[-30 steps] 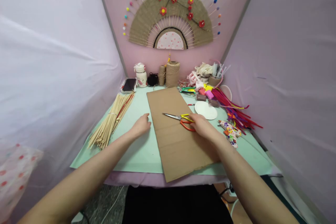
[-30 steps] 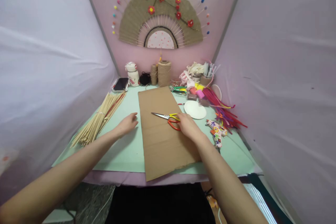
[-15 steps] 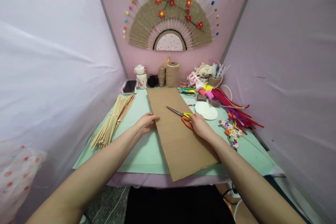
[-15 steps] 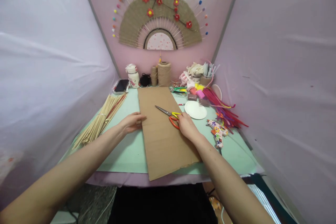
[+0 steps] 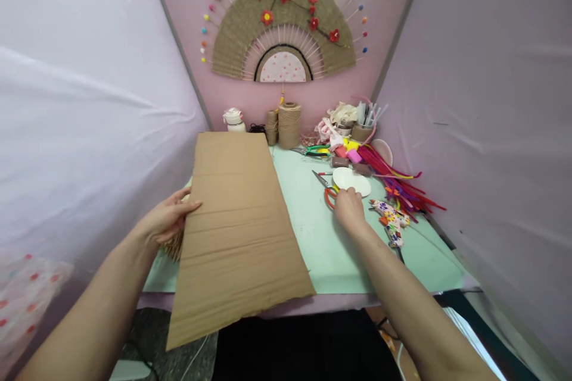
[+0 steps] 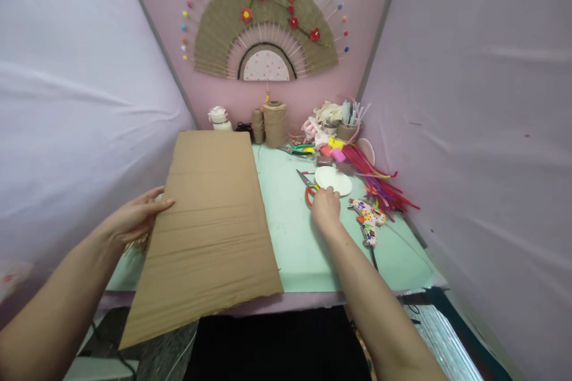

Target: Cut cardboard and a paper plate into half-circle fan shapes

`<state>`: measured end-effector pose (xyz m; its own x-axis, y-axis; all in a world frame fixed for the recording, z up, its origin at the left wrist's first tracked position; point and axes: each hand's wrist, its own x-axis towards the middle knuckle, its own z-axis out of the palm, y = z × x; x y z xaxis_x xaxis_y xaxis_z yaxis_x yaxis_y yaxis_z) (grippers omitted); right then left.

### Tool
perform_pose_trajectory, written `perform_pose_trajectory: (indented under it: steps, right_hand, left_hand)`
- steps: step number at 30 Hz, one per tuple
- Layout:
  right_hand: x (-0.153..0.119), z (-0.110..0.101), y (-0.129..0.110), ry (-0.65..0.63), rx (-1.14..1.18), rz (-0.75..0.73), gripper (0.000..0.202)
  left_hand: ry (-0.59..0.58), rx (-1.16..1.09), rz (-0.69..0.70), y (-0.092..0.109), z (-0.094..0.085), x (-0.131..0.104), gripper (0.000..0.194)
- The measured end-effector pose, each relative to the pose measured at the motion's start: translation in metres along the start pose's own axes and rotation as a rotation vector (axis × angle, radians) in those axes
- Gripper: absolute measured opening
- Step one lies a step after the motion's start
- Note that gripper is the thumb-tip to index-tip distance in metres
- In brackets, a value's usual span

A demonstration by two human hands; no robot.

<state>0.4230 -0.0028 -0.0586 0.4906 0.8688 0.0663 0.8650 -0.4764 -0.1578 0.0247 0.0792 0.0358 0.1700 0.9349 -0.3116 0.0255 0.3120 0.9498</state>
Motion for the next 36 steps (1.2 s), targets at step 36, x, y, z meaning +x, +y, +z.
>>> perform_pose_trajectory:
  steps: [36]
  right_hand:
    - [-0.001, 0.008, 0.001, 0.074, -0.012, 0.062, 0.033]
  left_hand:
    - [-0.074, 0.207, -0.117, -0.05, 0.067, 0.051, 0.038]
